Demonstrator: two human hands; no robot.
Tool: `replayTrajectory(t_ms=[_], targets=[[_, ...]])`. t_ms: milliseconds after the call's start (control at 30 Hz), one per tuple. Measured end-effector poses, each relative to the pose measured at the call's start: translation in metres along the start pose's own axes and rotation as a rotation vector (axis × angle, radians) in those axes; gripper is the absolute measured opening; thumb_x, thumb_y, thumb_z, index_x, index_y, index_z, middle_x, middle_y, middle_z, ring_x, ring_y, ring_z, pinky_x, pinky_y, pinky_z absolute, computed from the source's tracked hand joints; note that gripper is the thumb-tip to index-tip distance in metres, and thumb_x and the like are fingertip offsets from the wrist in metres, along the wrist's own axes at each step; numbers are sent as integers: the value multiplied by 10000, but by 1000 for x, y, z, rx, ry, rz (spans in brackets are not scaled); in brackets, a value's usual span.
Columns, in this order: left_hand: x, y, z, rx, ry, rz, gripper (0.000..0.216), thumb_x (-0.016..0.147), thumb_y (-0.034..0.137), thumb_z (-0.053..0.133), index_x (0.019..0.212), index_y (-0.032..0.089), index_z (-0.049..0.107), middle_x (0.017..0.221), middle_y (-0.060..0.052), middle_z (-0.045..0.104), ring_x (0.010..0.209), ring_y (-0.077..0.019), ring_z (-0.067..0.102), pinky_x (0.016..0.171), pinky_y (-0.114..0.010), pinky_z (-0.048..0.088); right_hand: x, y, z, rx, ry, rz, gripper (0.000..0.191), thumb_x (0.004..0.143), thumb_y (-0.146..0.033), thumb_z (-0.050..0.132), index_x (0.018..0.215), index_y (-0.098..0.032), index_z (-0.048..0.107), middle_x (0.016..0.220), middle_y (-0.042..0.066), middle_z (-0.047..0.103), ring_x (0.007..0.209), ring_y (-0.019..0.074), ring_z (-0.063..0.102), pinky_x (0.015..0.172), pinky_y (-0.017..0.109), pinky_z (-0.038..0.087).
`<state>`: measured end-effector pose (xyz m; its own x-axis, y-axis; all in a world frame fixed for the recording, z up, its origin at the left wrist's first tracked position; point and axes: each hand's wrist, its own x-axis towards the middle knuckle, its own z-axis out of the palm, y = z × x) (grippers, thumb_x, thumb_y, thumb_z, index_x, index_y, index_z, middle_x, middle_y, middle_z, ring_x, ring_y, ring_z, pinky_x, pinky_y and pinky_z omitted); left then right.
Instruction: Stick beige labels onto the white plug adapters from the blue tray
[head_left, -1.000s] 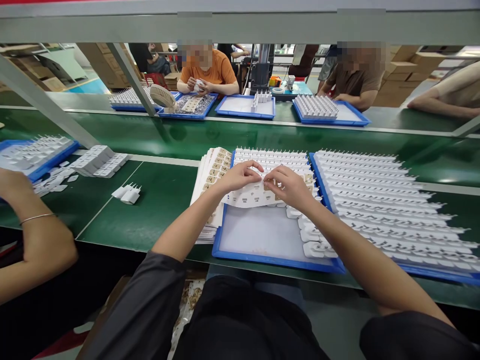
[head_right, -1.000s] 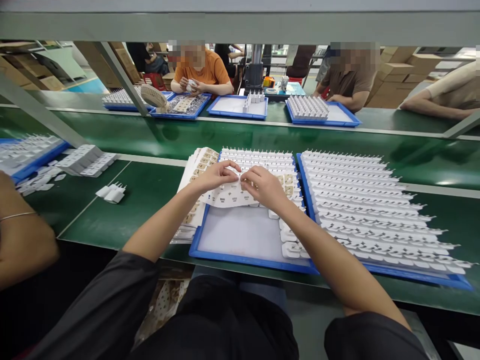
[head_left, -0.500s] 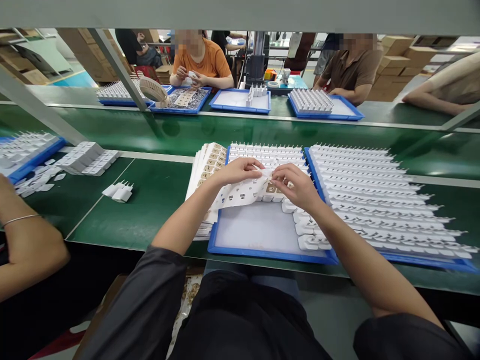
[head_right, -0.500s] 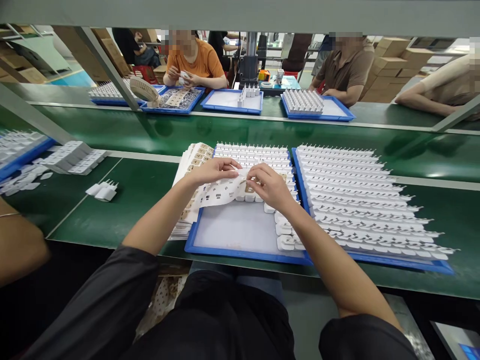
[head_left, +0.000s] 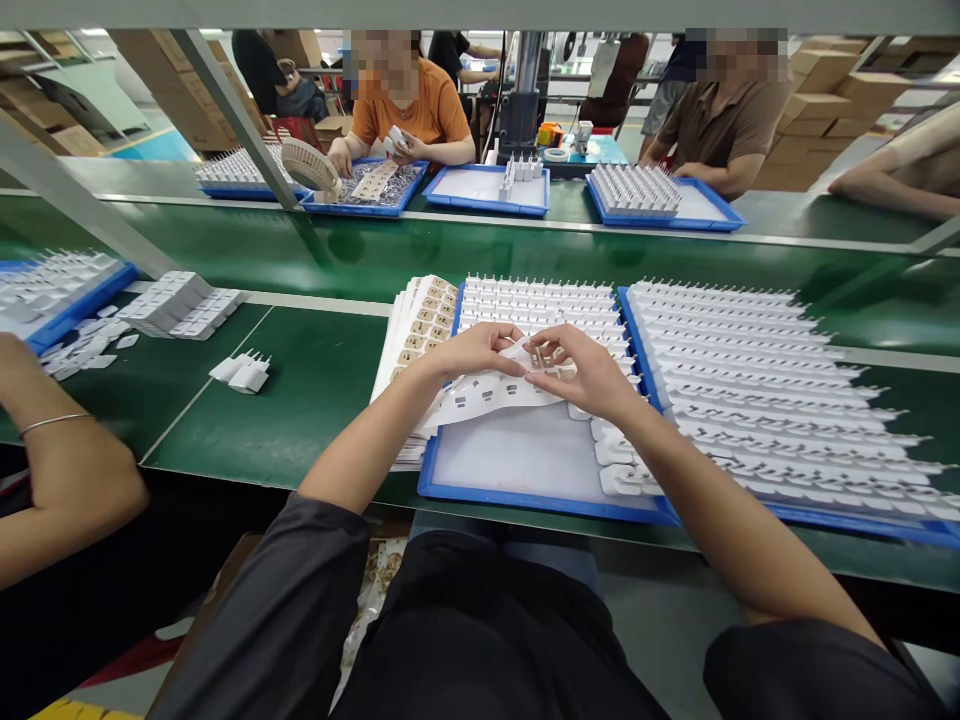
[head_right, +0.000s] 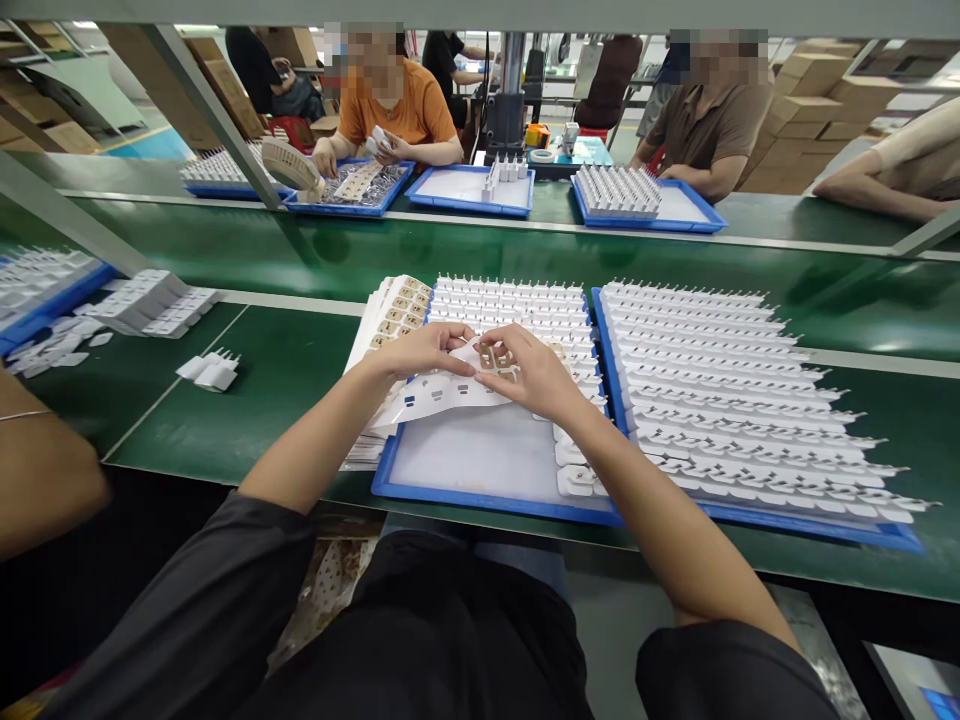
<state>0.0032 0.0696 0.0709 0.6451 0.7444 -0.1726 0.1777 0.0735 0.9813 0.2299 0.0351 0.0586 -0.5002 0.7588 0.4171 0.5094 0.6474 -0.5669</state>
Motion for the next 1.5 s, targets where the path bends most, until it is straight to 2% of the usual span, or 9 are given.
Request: replayTrajectory(t_ms=[167, 300, 600, 867, 1033, 1200, 1300, 1400, 1500], targets=[[0, -1, -3, 50, 24, -4, 397, 639, 211, 832, 975, 182, 623, 734, 24, 716, 615, -107, 618, 571, -213, 378, 0, 1, -2, 54, 33, 66, 357, 903, -418, 723, 1181, -227, 604, 1090, 78, 766, 910, 227, 744, 799, 393, 628], [0, 0, -10, 153, 23, -6, 411, 666, 264, 819, 1035, 186, 654, 797, -3, 744, 657, -141, 661, 580, -228, 413, 3, 2, -10, 95, 42, 139, 248, 906, -465, 701, 915, -218, 701, 939, 63, 786, 849, 226, 741, 755, 382, 626], [12, 16, -25, 578, 103, 68, 386, 676, 303, 798, 1034, 190, 707, 1097, -64, 750, 1117, -285, 668, 929, -348, 489, 10, 10, -21, 97, 33, 268, 330, 861, -544, 727, 833, -216, 696, 852, 52, 775, 741, 215, 723, 660, 350, 595], [9, 20, -24, 664, -8, 18, 462, 718, 330, 721, 1165, 214, 736, 1100, -41, 757, 994, -257, 678, 839, -308, 487, 14, 15, -26, -383, -26, -53, 218, 1006, -371, 547, 921, -231, 692, 830, 47, 770, 725, 199, 692, 608, 291, 405], [12, 17, -29, 748, -22, -6, 503, 772, 327, 680, 1265, 229, 700, 1305, -42, 720, 1144, -271, 672, 905, -302, 502, 26, 13, -42, -677, -67, -124, 232, 1013, -283, 509, 883, -212, 688, 769, 60, 746, 723, 190, 646, 575, 295, 252], [18, 14, -40, 1021, 222, -63, 589, 832, 285, 717, 1407, 212, 609, 1391, -101, 676, 1246, -320, 622, 1039, -397, 473, 26, 8, -43, -775, 115, -83, 219, 1004, -245, 512, 883, -194, 687, 781, 57, 756, 701, 179, 652, 554, 291, 246], [12, 9, -32, 1140, 514, 100, 604, 830, 313, 783, 1399, 203, 613, 1363, -139, 678, 1338, -389, 531, 1126, -539, 380, 14, 2, -34, -653, 275, -124, 112, 976, -214, 565, 931, -192, 666, 796, 30, 754, 675, 153, 672, 542, 258, 337], [-7, 3, -2, 906, 666, 389, 267, 933, 367, 689, 1125, 191, 749, 1182, -107, 753, 1191, -313, 623, 1084, -484, 427, -2, -14, -24, -555, 393, -192, 31, 955, -176, 599, 937, -195, 615, 804, 15, 725, 651, 131, 662, 566, 236, 423], [-31, -5, 37, 506, 564, 513, 257, 980, 387, 624, 1029, 194, 787, 1070, -85, 791, 1026, -229, 703, 939, -355, 523, -15, -36, -13, -612, 426, -280, 70, 944, -150, 608, 924, -211, 579, 778, 8, 698, 653, 143, 646, 566, 248, 437]])
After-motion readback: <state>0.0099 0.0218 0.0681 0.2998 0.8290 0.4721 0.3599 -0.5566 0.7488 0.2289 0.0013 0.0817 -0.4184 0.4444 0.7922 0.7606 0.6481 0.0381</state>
